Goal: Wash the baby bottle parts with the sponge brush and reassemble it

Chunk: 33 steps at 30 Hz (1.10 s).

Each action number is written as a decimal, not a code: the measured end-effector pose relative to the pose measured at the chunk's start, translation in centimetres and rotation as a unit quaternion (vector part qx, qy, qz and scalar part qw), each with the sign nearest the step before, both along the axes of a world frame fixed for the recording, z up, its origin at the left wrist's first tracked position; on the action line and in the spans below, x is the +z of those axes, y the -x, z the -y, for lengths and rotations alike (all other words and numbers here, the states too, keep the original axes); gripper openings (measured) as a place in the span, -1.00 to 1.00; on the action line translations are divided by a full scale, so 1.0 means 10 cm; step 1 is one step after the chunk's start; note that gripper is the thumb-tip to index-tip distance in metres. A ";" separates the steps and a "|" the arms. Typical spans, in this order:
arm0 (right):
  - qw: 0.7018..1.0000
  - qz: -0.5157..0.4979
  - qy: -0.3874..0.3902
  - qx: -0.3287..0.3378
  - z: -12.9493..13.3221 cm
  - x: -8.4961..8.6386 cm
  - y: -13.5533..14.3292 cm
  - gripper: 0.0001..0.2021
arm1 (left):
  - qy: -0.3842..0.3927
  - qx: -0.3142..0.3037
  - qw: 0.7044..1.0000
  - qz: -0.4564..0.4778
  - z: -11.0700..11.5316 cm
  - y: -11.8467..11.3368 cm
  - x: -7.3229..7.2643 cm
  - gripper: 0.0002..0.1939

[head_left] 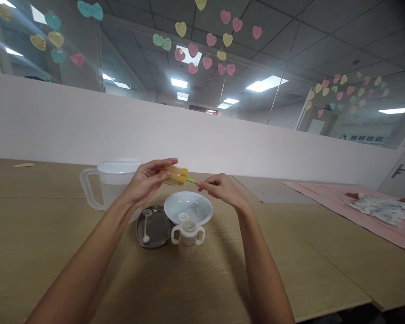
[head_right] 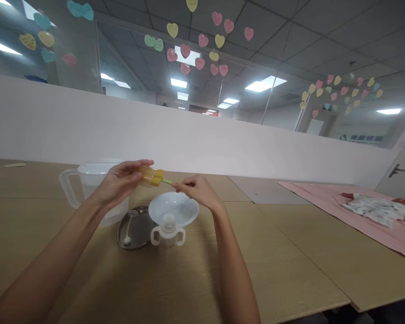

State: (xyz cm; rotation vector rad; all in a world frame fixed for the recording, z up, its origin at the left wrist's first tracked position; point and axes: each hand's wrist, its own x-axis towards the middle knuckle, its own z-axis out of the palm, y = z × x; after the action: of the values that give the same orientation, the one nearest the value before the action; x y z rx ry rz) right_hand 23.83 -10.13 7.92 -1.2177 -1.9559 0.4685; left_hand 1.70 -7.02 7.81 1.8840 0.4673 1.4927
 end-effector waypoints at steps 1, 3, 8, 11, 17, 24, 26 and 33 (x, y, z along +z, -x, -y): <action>1.000 0.014 -0.020 -0.007 -0.01 -0.01 0.02 -0.52 | 0.000 0.029 0.999 -0.034 -0.01 0.00 0.00 -0.68; 0.996 0.051 -0.065 -0.020 -0.04 -0.05 0.09 -0.51 | 0.002 0.122 0.984 -0.128 -0.04 -0.03 -0.05 -0.60; 0.979 0.160 -0.115 -0.052 -0.13 -0.16 0.29 -0.56 | -0.029 0.372 0.858 -0.354 -0.19 -0.08 -0.26 -0.50; 0.981 0.150 -0.117 -0.047 -0.17 -0.19 0.32 -0.56 | -0.082 0.335 0.868 -0.358 -0.22 -0.02 -0.26 -0.54; 1.000 -0.002 -0.015 -0.006 -0.22 -0.16 0.15 -0.52 | -0.101 0.072 0.968 -0.216 -0.01 0.13 0.03 -0.54; 0.994 -0.009 -0.029 -0.105 -0.22 -0.10 -0.13 -0.50 | -0.119 0.264 0.937 -0.193 -0.08 0.24 0.07 -0.40; 0.983 0.007 -0.060 -0.174 -0.23 -0.10 -0.23 -0.51 | -0.101 0.336 0.890 -0.293 -0.19 0.29 -0.01 -0.42; 0.973 -0.004 -0.053 -0.227 -0.22 -0.09 -0.44 -0.49 | 0.073 0.200 0.784 -0.583 -0.60 0.30 -0.54 -0.27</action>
State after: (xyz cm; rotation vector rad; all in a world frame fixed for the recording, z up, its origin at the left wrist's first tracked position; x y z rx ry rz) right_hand 28.22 -7.89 7.02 -1.5316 -1.6031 0.1307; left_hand -1.35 -1.01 2.40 2.4872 1.5520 0.2424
